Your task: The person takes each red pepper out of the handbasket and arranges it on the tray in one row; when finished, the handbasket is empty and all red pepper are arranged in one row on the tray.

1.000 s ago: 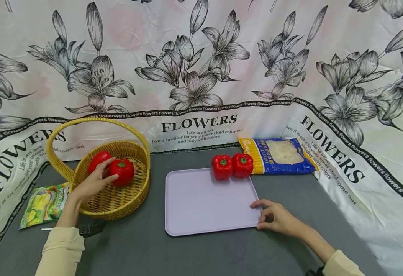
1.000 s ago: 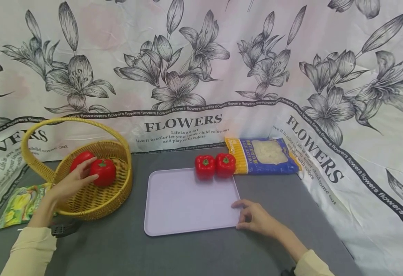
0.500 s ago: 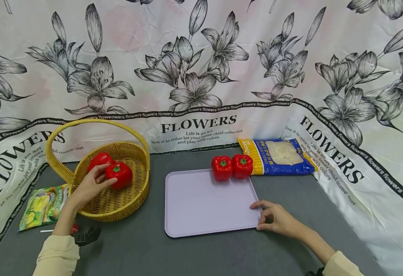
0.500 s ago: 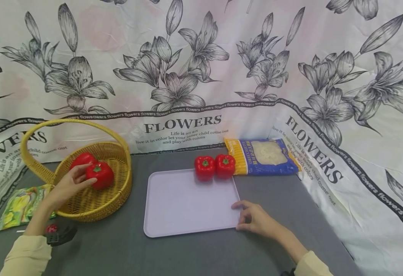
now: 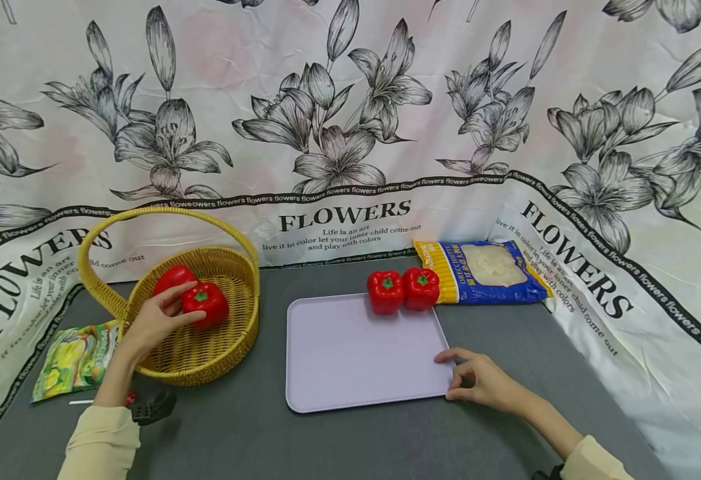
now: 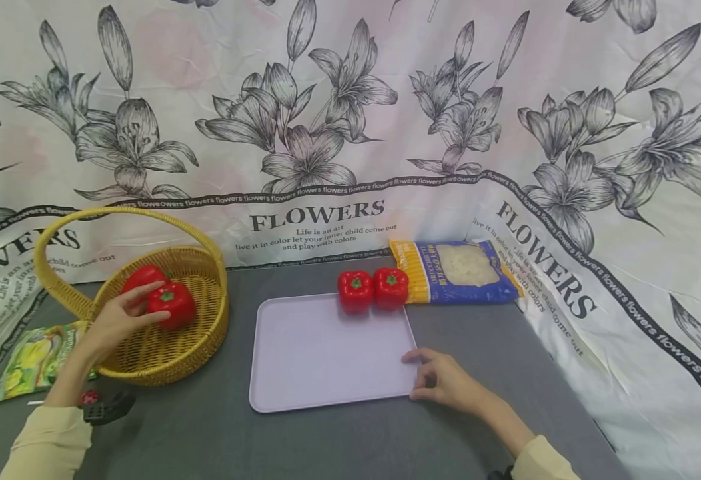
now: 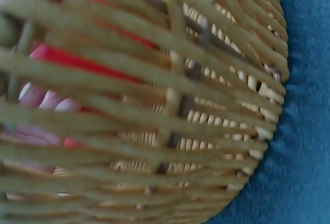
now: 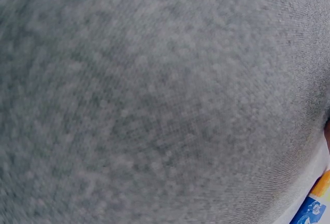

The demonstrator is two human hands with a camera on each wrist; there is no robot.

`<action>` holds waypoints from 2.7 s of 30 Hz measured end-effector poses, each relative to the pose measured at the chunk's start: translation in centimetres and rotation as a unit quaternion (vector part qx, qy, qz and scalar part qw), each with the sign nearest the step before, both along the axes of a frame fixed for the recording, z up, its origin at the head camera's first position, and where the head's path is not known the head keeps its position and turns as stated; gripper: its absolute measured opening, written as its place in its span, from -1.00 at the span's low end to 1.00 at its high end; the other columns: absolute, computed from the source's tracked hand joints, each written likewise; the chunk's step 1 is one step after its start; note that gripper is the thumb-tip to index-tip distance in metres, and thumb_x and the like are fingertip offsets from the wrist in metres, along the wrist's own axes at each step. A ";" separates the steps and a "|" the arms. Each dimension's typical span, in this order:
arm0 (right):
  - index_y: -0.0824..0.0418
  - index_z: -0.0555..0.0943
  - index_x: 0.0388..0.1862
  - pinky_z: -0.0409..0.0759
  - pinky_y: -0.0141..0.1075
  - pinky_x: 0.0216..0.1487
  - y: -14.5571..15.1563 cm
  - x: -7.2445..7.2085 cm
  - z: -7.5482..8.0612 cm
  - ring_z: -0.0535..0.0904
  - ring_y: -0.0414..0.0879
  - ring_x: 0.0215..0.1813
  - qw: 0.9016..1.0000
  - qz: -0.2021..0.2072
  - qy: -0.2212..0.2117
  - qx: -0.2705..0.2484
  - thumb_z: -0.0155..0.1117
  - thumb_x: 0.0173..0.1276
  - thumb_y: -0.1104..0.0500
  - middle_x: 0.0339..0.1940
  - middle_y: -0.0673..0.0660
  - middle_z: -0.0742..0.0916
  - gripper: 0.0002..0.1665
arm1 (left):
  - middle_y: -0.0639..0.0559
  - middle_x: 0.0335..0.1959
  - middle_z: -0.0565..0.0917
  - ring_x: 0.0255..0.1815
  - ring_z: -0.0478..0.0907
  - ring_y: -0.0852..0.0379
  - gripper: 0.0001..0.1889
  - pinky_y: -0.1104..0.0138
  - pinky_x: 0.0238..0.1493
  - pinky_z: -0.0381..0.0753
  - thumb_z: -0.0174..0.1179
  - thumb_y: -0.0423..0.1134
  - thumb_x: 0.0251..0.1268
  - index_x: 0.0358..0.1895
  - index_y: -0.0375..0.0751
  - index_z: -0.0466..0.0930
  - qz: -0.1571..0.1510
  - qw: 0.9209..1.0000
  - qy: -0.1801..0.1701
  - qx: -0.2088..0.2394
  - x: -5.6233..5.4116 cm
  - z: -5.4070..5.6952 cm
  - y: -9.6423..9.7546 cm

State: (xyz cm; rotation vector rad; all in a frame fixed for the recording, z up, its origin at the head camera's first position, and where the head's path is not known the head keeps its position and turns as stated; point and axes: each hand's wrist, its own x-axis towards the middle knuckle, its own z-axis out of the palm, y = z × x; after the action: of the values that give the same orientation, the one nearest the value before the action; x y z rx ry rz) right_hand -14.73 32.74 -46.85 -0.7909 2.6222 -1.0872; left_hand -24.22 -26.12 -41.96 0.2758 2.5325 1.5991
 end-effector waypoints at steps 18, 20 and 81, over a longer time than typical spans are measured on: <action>-0.08 0.62 -0.56 0.51 -0.44 -0.21 -0.2 0.1 0.3 0.49 -0.09 -0.02 1.000 -0.002 -0.003 0.004 0.47 0.14 0.08 0.13 0.13 0.60 -0.82 | -0.40 0.47 0.02 0.43 0.04 -0.36 -0.25 0.61 -0.09 0.49 0.29 -0.28 0.25 0.45 -0.31 0.14 0.014 0.993 -0.080 0.080 0.1 1.8 0.3; -0.07 0.61 -0.56 0.51 -0.43 -0.22 -0.2 0.1 0.3 0.50 -0.09 -0.03 1.000 0.001 0.000 0.002 0.47 0.14 0.08 0.13 0.14 0.60 -0.82 | -0.41 0.48 -0.02 0.44 0.01 -0.35 -0.28 0.60 -0.07 0.49 0.30 -0.30 0.24 0.45 -0.23 0.19 0.010 0.991 -0.094 0.094 0.3 2.3 0.3; -0.09 0.61 -0.55 0.50 -0.43 -0.16 0.0 0.1 -0.1 0.49 -0.06 0.00 1.000 -0.001 0.018 0.010 0.46 0.15 0.06 0.12 0.11 0.61 -0.82 | -0.31 0.25 0.46 0.23 0.45 -0.20 -0.33 0.14 0.17 0.49 0.33 -0.50 0.08 0.34 -0.39 0.34 -0.105 0.978 -0.081 0.160 -4.4 -1.3 18.3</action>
State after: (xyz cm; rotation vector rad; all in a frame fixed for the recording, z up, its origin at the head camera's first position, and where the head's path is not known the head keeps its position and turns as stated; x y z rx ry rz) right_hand -14.64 32.73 -46.93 -0.8124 2.6590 -1.0553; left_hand -28.60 -7.82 -43.25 0.4135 2.0465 1.8525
